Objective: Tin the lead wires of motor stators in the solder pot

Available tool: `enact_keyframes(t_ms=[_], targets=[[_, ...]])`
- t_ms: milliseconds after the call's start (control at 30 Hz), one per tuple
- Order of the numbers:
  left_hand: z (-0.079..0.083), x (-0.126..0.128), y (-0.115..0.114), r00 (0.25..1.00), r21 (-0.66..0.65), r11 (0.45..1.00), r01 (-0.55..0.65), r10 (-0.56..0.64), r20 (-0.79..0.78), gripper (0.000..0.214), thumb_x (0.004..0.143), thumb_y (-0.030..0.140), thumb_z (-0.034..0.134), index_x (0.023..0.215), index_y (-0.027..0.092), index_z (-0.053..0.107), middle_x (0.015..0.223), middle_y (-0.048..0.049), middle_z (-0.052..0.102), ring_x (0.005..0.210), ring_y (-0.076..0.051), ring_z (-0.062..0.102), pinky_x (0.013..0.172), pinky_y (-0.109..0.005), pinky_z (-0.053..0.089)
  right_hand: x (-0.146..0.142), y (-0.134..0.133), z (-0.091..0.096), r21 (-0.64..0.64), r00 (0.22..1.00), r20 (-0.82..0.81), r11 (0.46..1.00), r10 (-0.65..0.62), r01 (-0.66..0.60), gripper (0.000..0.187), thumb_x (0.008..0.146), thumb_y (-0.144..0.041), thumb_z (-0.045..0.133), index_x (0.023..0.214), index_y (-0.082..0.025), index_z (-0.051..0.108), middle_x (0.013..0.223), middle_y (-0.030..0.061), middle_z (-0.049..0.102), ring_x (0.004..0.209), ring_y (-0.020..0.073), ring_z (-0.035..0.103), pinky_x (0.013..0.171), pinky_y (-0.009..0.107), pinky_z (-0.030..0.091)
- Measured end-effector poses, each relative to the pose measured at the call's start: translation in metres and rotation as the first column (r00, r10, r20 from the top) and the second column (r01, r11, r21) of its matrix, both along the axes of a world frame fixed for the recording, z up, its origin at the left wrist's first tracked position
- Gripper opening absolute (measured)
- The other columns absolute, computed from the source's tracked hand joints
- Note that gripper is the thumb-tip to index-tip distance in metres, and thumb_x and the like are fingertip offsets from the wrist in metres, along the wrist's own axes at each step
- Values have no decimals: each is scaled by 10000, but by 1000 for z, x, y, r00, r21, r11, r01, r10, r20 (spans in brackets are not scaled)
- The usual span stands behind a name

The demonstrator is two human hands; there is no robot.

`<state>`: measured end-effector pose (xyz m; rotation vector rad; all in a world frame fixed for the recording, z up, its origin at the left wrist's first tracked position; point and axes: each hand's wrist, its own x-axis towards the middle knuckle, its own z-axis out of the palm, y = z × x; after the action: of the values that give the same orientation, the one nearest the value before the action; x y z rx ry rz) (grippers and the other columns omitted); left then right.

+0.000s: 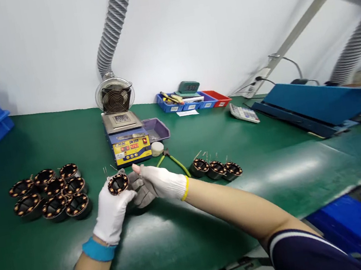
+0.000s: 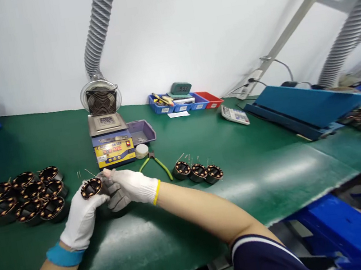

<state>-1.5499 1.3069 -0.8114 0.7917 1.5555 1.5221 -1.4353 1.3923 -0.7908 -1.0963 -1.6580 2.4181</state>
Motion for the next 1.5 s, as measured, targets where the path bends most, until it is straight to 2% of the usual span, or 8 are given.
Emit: enact_keyframes(t_ms=[133,233,367,433,533,1000,1200,1500], targets=[[3,2,0,975,-1,983,181,-180,-133,685,530,326,668,1175,138,535,1186,-131,634,1113,-295,592,1000,-416,464,-4,16,2,68,998,34,996,61,-63,297,837,-463,615,918,-179,579,629,-9,624,454,105,567,495,245,530],[7,-3,-2,754,-68,997,-39,-15,-656,747,666,446,611,1326,131,456,1412,-182,468,1302,-353,442,1091,-490,360,-9,40,17,371,998,54,929,-39,16,353,759,-413,704,1026,-194,631,738,1,669,557,116,611,549,236,533],[18,-26,-6,229,-190,930,-316,-119,-966,715,804,535,467,1319,38,467,1443,-280,369,1241,-478,431,1042,-621,285,-24,107,52,851,948,-5,497,-318,172,572,676,-446,735,1188,-217,626,1024,16,697,908,173,663,857,296,530],[22,-38,-8,191,-291,876,-385,-233,-953,718,838,570,401,1317,39,461,1373,-291,438,1074,-465,545,951,-619,344,-37,144,67,959,925,-26,251,-380,130,587,694,-449,687,1219,-197,614,1083,32,685,1020,213,640,938,336,497],[22,-47,-8,174,-357,852,-384,-313,-934,659,863,578,352,1273,82,496,1272,-274,531,940,-424,602,861,-579,394,-58,183,76,995,913,-10,84,-408,48,557,726,-401,619,1226,-155,598,1101,63,682,1053,237,630,954,352,488],[2,1,-8,137,-176,978,113,-191,-972,446,888,390,508,1243,120,533,1224,-135,619,1002,-282,610,871,-407,478,-90,204,52,991,876,133,52,-463,-123,473,788,-356,536,1235,-203,556,1151,98,664,1084,275,621,941,406,499],[-2,2,-8,115,-154,986,66,-161,-980,198,819,354,596,848,161,631,1316,-178,557,1031,-340,587,886,-481,475,-90,203,54,990,871,144,64,-470,-129,541,778,-371,555,1288,-191,534,1222,114,636,1125,282,600,965,420,483],[-3,6,-10,81,-240,961,138,-253,-964,204,808,251,590,985,168,647,1277,-142,597,1084,-323,578,982,-508,430,-91,200,53,989,866,146,84,-479,-121,503,798,-366,528,1272,-199,542,1169,110,655,1087,278,618,946,421,494]])
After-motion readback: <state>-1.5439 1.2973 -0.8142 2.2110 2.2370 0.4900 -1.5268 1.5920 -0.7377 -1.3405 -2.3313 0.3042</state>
